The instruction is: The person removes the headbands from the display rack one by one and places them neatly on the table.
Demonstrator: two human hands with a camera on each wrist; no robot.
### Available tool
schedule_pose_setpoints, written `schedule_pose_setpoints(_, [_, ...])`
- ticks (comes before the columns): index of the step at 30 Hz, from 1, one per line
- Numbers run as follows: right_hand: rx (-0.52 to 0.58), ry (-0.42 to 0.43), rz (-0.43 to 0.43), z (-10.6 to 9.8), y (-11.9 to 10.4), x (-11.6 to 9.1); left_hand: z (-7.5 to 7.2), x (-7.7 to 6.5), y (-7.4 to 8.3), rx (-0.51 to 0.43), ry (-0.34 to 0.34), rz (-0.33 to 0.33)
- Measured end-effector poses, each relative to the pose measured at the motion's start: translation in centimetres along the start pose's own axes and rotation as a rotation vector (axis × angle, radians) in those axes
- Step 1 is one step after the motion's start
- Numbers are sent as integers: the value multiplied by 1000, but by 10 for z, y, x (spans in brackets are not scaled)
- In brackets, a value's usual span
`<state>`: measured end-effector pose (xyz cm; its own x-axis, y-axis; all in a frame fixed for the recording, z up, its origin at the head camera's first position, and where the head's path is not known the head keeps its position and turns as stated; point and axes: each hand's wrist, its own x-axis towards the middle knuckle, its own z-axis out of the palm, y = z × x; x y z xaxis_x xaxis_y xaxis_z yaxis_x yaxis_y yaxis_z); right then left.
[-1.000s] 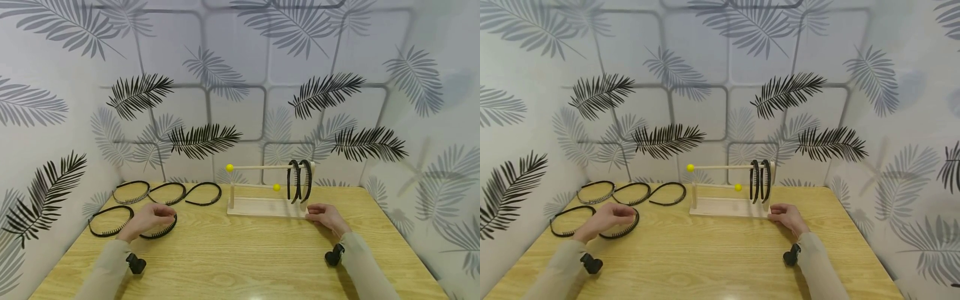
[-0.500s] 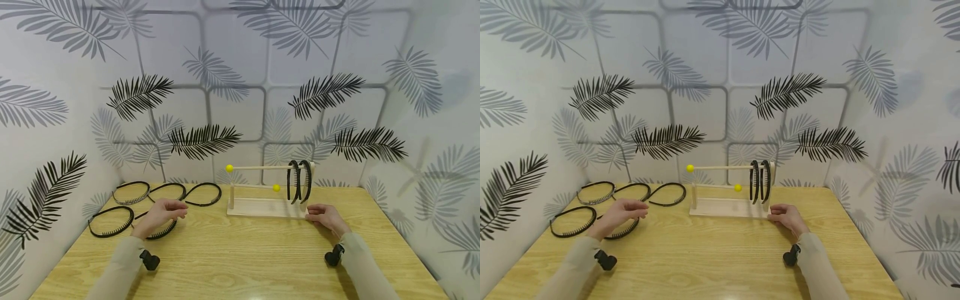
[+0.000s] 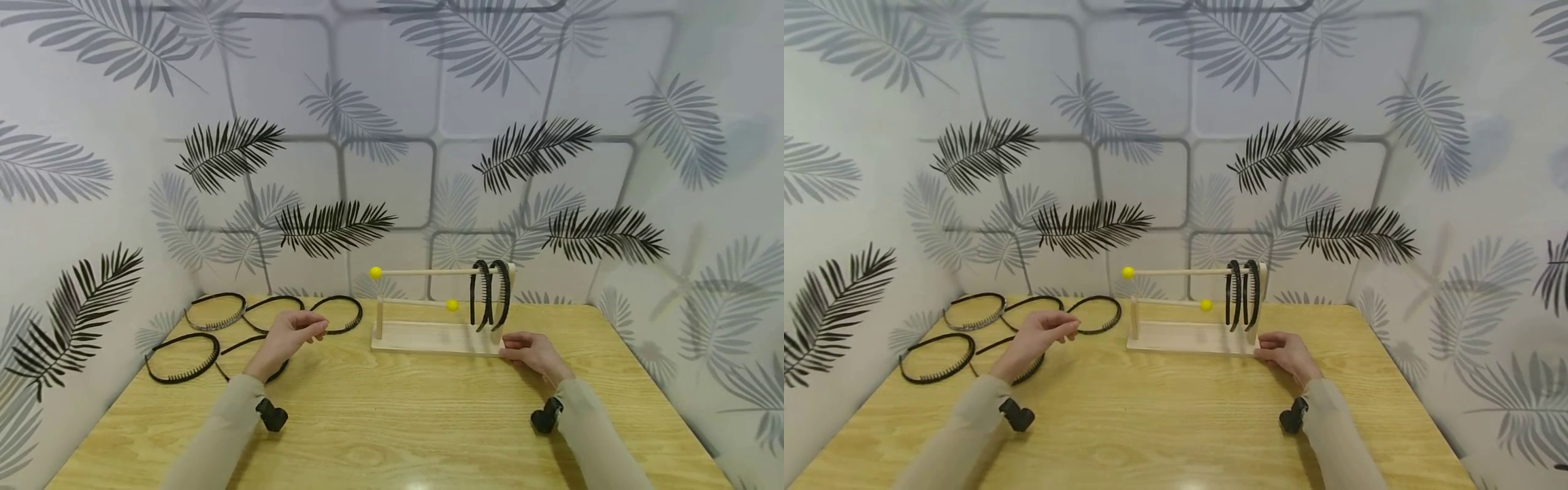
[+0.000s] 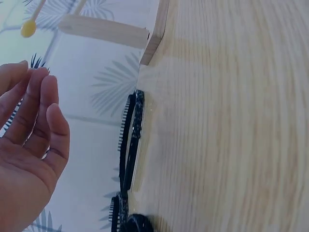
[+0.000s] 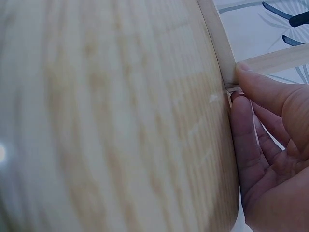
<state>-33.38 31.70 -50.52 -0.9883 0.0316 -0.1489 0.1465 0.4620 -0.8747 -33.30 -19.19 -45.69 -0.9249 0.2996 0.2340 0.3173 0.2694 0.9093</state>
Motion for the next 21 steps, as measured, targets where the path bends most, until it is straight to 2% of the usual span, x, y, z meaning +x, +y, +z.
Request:
schedule_pose_setpoints(8, [18,-9,-11,-1,-2,1,20,15,6,-40,61,-4])
schedule_pose_setpoints(16, [-8,-8,-23,1,1,0,37,23,13,-97,38,45])
schedule_pose_setpoints(21, [-10,1,-23,0,0,-1,49,26,18,-145,55,68])
